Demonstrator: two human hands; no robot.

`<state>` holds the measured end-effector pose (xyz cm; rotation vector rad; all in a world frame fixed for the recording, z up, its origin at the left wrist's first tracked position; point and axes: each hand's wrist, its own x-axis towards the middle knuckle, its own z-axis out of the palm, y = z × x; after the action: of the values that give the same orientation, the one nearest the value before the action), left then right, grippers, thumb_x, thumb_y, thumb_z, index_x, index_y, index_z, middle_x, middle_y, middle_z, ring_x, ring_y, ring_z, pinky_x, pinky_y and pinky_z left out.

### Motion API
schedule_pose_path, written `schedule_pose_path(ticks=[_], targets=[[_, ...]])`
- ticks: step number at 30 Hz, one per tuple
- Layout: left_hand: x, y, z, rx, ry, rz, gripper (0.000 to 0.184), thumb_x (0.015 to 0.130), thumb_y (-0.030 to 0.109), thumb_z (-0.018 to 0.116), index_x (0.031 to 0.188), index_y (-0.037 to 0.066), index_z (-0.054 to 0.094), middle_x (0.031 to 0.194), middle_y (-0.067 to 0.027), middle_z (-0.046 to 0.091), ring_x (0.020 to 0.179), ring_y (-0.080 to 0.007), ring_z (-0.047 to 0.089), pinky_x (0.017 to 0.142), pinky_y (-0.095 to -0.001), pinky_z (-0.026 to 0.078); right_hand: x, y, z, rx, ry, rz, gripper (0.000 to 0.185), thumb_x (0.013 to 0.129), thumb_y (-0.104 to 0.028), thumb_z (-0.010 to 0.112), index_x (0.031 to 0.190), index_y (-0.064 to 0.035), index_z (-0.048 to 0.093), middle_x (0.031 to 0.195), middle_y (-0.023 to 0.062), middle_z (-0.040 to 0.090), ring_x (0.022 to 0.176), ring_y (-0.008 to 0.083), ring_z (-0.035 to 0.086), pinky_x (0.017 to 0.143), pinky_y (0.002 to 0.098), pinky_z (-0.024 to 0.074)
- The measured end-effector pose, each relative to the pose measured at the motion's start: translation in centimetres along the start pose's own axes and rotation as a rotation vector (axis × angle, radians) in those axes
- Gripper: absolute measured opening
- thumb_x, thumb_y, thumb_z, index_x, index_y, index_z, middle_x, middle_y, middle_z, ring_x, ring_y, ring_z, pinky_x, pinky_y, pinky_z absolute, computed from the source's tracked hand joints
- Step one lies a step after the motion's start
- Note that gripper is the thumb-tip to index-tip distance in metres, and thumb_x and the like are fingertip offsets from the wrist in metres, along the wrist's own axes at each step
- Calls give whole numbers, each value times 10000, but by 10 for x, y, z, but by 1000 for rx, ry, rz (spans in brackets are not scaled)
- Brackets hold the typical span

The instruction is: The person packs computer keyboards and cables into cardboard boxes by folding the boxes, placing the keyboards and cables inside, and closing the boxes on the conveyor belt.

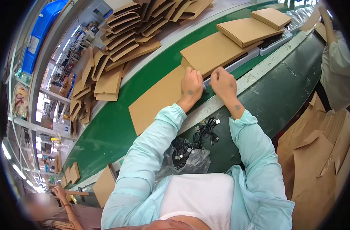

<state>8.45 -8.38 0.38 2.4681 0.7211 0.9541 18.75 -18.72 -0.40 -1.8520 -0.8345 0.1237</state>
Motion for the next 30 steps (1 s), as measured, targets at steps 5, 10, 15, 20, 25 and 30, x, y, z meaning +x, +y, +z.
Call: schedule_pose_path(ticks=[5, 10, 15, 20, 25, 30], targets=[[-11, -11, -50, -100, -16, 44, 279, 1003, 189, 437, 860, -20, 555, 980, -220, 529, 847, -425, 573, 742, -513, 462, -10, -2, 5, 66, -269, -159, 252, 915, -178, 610, 1103, -24, 677, 873, 146, 732, 791, 271, 723, 736, 373, 558], [-33, 11, -151, -135, 84, 92, 268, 997, 178, 456, 838, -22, 535, 937, -202, 520, 802, -395, 549, 718, -468, 443, -46, -75, 19, 450, -470, -344, 366, 967, -105, 597, 1317, 0, 579, 1070, 143, 697, 912, 178, 682, 805, 321, 547], [-20, 25, -273, 91, -113, 151, 244, 881, 167, 651, 780, -20, 532, 789, -153, 524, 700, -304, 525, 650, -427, 431, -54, -168, 2, 295, -398, -774, 355, 965, -98, 573, 1306, 0, 554, 1131, 196, 638, 987, 325, 664, 848, 384, 531], [-4, 54, -372, 159, -415, -286, 440, 913, 416, 705, 969, 24, 512, 793, -101, 631, 570, -133, 629, 453, -277, 487, -55, -231, 29, 389, -493, -945, 374, 955, -115, 565, 1310, -1, 522, 1175, 201, 608, 1058, 395, 614, 906, 439, 501], [4, 41, -398, 595, -297, 105, 589, 906, 429, 663, 1298, 28, 484, 1084, -229, 652, 910, -302, 682, 773, -410, 534, -60, -255, 63, 453, -589, -1118, 421, 944, -124, 607, 1339, -20, 505, 1259, 179, 572, 1101, 349, 611, 895, 411, 514], [-10, 31, -400, 603, -454, -22, 584, 894, 352, 646, 1362, 52, 467, 1167, -268, 639, 1046, -408, 632, 906, -453, 485, -48, -190, -21, -45, -739, -758, 371, 781, -239, 811, 1062, -48, 661, 975, 121, 675, 886, 279, 671, 737, 375, 543]])
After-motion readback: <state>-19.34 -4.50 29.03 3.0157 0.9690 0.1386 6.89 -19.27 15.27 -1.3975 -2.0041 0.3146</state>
